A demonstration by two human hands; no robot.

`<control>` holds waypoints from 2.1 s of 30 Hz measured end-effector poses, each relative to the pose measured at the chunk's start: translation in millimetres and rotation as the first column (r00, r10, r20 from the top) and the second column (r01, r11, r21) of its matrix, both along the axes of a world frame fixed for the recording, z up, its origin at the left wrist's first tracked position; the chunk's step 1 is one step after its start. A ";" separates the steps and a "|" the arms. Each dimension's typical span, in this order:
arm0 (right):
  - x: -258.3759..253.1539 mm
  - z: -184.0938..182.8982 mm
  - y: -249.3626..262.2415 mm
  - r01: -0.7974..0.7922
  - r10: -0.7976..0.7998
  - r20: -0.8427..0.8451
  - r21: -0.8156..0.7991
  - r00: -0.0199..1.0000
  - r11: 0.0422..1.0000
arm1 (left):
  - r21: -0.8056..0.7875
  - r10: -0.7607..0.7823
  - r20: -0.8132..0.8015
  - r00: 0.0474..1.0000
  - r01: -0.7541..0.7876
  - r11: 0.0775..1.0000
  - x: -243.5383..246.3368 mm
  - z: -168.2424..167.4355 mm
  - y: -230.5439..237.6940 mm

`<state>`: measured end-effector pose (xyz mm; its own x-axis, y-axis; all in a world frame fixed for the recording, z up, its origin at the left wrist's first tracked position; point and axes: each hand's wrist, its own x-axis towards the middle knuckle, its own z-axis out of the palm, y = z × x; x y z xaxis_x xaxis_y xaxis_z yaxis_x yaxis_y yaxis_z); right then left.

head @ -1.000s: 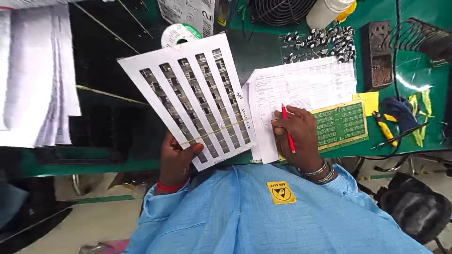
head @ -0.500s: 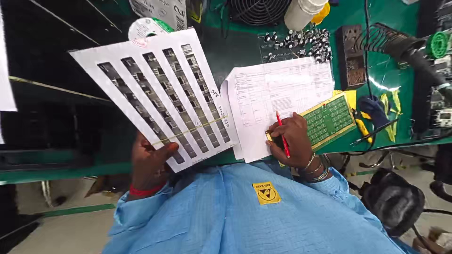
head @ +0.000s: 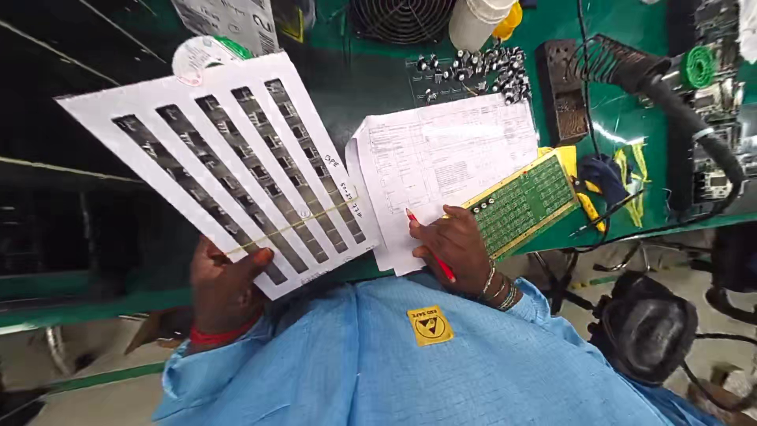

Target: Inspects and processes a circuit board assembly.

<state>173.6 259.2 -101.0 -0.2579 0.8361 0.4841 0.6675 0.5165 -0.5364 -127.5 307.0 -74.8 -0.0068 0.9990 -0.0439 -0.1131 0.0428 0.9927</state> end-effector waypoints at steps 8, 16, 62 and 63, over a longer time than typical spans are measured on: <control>-1.1 -6.0 -1.7 0.026 -0.028 -0.088 -0.028 0.996 0.999 | -0.008 0.007 -0.003 1.000 -0.007 1.000 1.3 2.7 0.3; -1.3 2.1 -2.2 0.003 -0.009 -0.105 -0.054 0.994 0.999 | -0.010 0.015 -0.001 1.000 -0.015 1.000 -1.1 -1.0 -0.4; -18.4 86.1 -7.0 -0.331 0.374 -0.200 0.218 0.905 0.918 | 0.015 -0.013 0.030 0.999 0.013 1.000 -0.8 -1.0 0.5; -18.3 85.2 -7.2 -0.327 0.369 -0.200 0.215 0.907 0.920 | 0.014 -0.016 0.032 0.999 0.016 1.000 -0.8 -0.8 0.3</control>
<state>155.2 252.1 -15.7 -0.3797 0.6115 0.6942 0.2954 0.7912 -0.5355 -128.3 307.3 -75.6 0.0103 0.9995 -0.0297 -0.1443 0.0309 0.9891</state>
